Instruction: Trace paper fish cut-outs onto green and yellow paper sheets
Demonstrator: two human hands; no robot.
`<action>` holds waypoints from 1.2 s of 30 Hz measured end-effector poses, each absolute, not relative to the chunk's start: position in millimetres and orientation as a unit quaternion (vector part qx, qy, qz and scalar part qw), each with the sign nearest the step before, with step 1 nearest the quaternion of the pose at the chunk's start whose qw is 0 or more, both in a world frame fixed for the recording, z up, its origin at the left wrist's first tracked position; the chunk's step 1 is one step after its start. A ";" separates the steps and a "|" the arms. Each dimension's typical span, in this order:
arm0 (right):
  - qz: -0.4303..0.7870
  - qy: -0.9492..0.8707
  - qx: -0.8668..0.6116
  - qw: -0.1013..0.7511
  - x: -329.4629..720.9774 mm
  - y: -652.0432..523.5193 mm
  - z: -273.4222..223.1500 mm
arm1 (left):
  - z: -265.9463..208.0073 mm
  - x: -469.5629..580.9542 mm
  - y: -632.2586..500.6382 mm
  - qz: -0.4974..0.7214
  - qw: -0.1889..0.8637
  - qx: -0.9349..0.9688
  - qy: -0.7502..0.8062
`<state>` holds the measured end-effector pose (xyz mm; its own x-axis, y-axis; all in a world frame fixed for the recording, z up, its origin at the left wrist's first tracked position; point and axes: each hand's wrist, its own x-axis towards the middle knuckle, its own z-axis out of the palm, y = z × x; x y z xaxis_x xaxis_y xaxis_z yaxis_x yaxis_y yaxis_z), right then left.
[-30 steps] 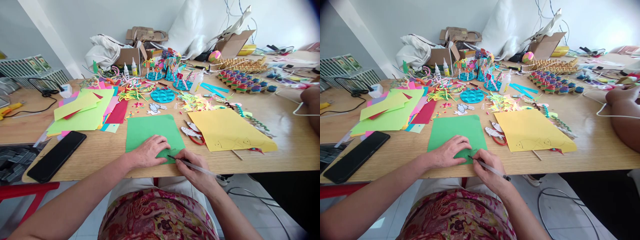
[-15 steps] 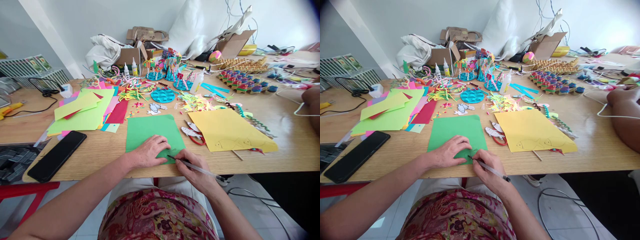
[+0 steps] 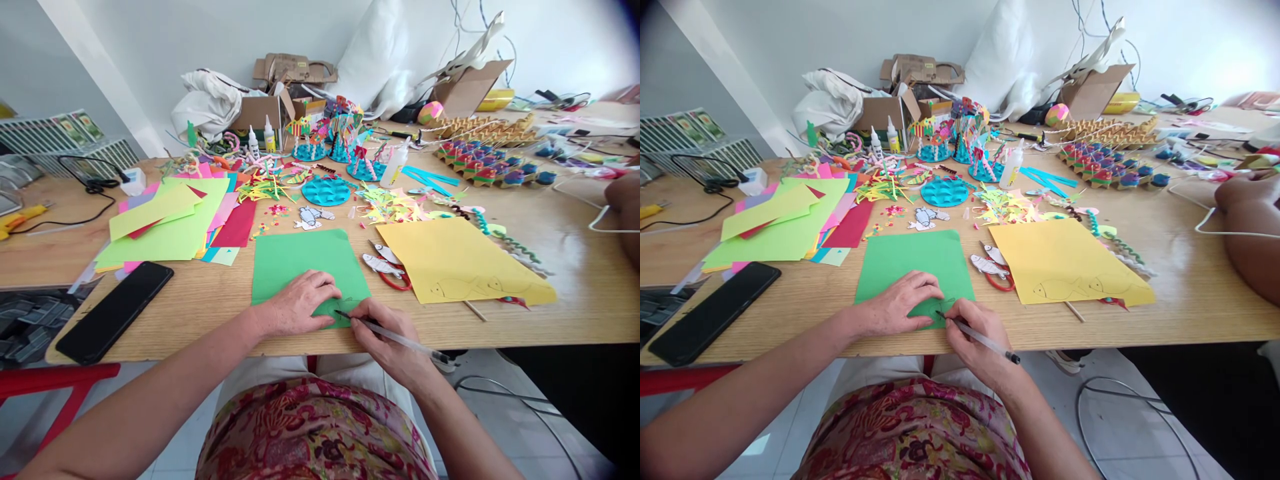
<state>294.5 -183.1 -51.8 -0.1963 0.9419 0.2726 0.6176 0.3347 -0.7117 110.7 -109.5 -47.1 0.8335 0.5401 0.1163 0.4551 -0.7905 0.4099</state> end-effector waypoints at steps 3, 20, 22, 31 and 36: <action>0.235 -0.736 -0.529 0.352 294.7 -183.0 -51.8 | -46.4 110.3 -109.5 0.114 0.183 0.940 0.265; 0.232 -0.732 -0.532 0.357 293.8 -182.1 -52.3 | -47.4 109.7 -110.2 0.123 0.188 0.938 0.264; 0.232 -0.733 -0.532 0.356 294.2 -182.1 -52.8 | -47.2 109.8 -110.2 0.124 0.190 0.937 0.265; 0.231 -0.733 -0.534 0.353 294.6 -182.2 -52.4 | -47.6 110.0 -109.5 0.125 0.182 0.940 0.261; 0.228 -0.734 -0.531 0.357 294.1 -182.0 -52.1 | -47.6 110.3 -110.0 0.130 0.182 0.939 0.262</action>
<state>294.1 -182.0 -52.1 -0.1817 0.9422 0.2815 0.6160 0.3322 -0.7143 110.3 -110.0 -47.6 0.8289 0.5394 0.1481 0.4452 -0.7965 0.4091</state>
